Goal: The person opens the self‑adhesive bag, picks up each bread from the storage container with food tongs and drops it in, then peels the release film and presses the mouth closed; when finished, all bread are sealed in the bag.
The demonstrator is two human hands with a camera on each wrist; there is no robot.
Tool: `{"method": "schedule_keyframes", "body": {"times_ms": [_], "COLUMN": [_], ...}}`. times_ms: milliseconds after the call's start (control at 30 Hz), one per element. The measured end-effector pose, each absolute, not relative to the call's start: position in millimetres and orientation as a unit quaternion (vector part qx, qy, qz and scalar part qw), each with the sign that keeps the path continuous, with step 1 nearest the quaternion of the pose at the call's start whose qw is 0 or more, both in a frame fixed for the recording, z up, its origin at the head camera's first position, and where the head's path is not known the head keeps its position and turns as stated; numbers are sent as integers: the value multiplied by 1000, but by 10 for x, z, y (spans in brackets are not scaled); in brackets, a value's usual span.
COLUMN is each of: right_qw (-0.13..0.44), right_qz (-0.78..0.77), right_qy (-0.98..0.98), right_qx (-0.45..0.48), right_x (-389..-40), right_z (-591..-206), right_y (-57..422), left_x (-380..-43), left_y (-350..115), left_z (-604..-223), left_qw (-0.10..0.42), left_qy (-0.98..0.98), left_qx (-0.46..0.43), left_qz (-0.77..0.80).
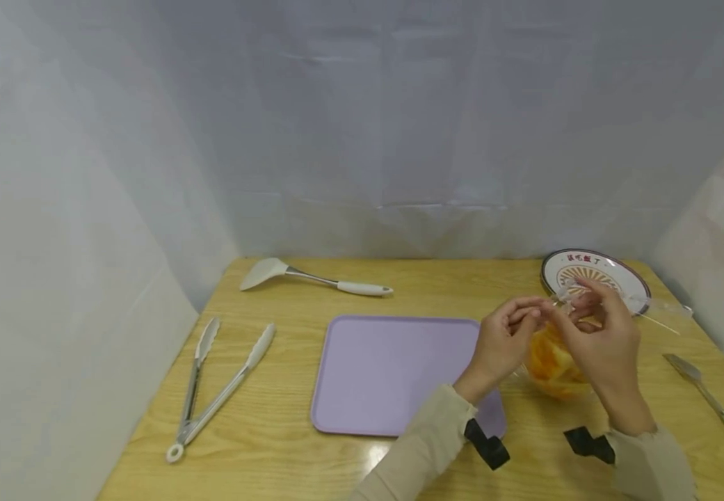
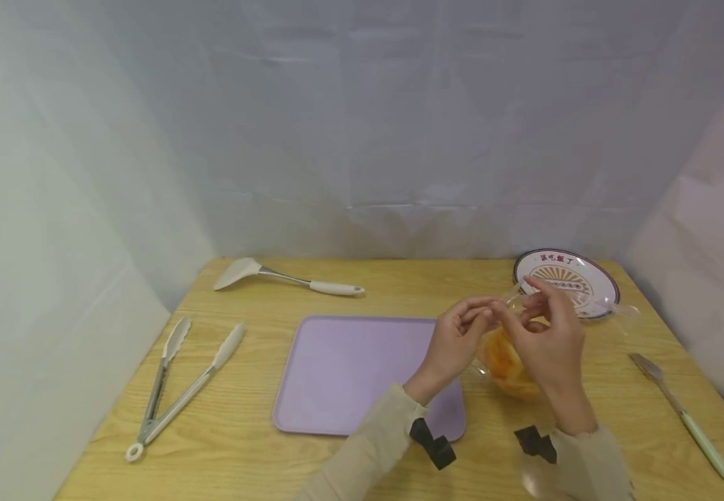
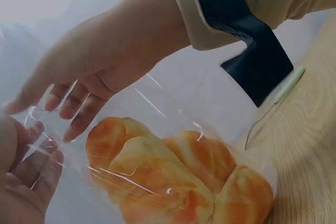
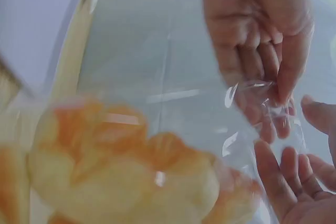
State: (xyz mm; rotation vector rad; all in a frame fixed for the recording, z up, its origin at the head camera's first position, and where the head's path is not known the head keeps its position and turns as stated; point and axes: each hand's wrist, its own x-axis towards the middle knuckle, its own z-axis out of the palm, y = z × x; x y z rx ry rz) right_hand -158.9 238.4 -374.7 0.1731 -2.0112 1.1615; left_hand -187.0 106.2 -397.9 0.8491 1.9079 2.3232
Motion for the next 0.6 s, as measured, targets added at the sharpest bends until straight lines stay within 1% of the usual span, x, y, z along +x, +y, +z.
{"method": "schedule_keyframes", "body": {"times_ms": [167, 233, 433, 600], "right_qw": [308, 285, 294, 291], "right_qz": [525, 556, 598, 657], "right_qy": [-793, -778, -745, -695], "right_qx": [-42, -59, -32, 17], "right_x": [-1590, -1592, -1589, -1586], "right_z": [-3649, -3628, -3626, -3642], "right_y": [2360, 2359, 2376, 2427], "left_x": [-1863, -1860, -1880, -1898], "left_y": [1041, 1035, 1026, 1020], "left_z": [-3994, -4000, -4031, -4066], "left_qw": [-7, -7, 8, -3], "left_qy": [634, 634, 647, 676], "left_qx": [283, 286, 272, 280], "left_qz": [720, 719, 713, 682]}}
